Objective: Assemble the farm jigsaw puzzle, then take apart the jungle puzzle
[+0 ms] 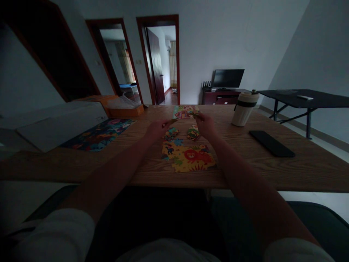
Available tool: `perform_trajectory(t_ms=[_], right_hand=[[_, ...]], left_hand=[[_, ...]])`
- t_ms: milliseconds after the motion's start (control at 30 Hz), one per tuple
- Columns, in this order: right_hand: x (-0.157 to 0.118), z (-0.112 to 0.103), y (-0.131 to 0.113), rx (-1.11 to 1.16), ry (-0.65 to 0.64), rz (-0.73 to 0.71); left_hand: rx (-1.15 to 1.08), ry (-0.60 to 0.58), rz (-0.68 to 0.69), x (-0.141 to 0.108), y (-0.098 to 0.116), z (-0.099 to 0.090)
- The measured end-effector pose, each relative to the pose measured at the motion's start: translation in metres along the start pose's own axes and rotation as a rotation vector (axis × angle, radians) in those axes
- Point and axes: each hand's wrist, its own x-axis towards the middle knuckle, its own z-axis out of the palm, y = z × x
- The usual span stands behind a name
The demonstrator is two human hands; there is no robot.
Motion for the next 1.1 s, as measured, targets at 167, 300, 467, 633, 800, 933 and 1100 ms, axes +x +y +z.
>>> perform_trajectory(t_ms=[167, 300, 467, 633, 800, 933, 1100], right_hand=[[0.0, -0.003, 0.017, -0.227, -0.202, -0.03], [0.005, -0.015, 0.024, -0.256, -0.279, 0.032], [0.014, -0.052, 0.018, -0.153, -0.22, 0.372], [0.004, -0.064, 0.014, -0.023, -0.515, 0.687], [-0.002, -0.049, 0.01, -0.018, -0.583, 0.71], [-0.001, -0.043, -0.001, -0.18, -0.64, 0.773], [-0.002, -0.04, -0.007, -0.1, -0.729, 0.777]], left_hand=[[0.254, -0.215, -0.022, 0.003, -0.023, 0.004], [0.266, -0.351, 0.036, 0.0, -0.022, 0.002], [0.086, -0.427, 0.285, -0.008, 0.006, 0.0], [0.02, -0.566, 0.322, -0.017, 0.028, 0.006], [0.076, -0.633, 0.297, -0.02, 0.034, 0.001], [0.138, -0.632, 0.243, -0.02, 0.038, -0.003], [0.084, -0.652, 0.098, -0.017, 0.034, -0.001]])
